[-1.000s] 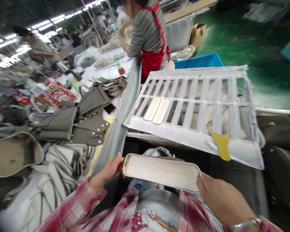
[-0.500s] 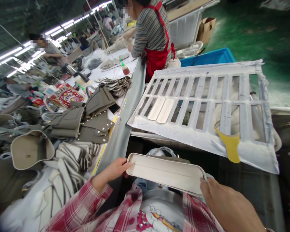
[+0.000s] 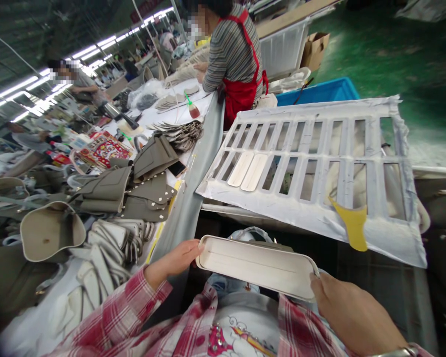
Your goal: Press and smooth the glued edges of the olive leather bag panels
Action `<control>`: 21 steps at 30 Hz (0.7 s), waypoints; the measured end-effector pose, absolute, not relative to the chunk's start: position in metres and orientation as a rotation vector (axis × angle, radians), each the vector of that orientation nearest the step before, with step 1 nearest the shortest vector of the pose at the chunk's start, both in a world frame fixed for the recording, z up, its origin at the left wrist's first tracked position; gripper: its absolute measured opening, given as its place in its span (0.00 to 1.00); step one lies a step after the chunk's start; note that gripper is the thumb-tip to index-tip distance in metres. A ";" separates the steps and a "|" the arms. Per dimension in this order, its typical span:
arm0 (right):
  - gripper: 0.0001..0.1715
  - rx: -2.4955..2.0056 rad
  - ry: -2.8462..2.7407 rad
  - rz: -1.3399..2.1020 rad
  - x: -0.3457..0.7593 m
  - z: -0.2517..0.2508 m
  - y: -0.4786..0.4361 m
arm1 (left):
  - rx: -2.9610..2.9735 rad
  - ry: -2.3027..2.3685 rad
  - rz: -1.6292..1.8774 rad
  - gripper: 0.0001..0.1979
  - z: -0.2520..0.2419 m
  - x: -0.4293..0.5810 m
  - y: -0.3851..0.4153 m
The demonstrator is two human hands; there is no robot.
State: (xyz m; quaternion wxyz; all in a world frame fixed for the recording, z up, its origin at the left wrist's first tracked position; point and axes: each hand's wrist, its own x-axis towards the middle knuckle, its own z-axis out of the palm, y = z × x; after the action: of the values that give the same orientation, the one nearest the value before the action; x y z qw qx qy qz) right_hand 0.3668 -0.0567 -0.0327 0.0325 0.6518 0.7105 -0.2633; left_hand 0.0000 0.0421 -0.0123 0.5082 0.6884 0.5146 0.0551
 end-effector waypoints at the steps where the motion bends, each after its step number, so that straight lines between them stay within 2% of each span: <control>1: 0.14 1.964 2.146 -0.859 0.366 -0.029 -0.055 | 1.614 1.219 0.130 0.27 -0.015 -0.002 0.041; 3: 0.13 1.914 2.107 -0.874 0.363 -0.023 -0.052 | 1.543 1.194 0.130 0.32 -0.021 -0.006 0.039; 5: 0.12 1.866 2.089 -0.856 0.361 -0.018 -0.051 | 1.518 1.193 0.135 0.33 -0.026 -0.009 0.037; 10: 0.17 1.759 1.957 -0.855 0.355 -0.010 -0.048 | 1.648 1.271 0.128 0.24 -0.022 -0.007 0.034; 14: 0.18 1.675 2.027 -0.712 0.355 -0.006 -0.047 | 1.840 1.403 0.159 0.17 -0.009 0.004 0.034; 21: 0.12 1.842 2.135 -0.688 0.364 -0.023 -0.052 | 1.862 1.420 0.185 0.15 -0.007 0.013 0.034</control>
State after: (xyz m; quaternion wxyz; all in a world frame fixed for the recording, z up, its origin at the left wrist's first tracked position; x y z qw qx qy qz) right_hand 0.3641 -0.0523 -0.0235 0.1192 0.6300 0.7304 -0.2353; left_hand 0.0128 0.0338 -0.0070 0.3860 0.7313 0.5575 0.0728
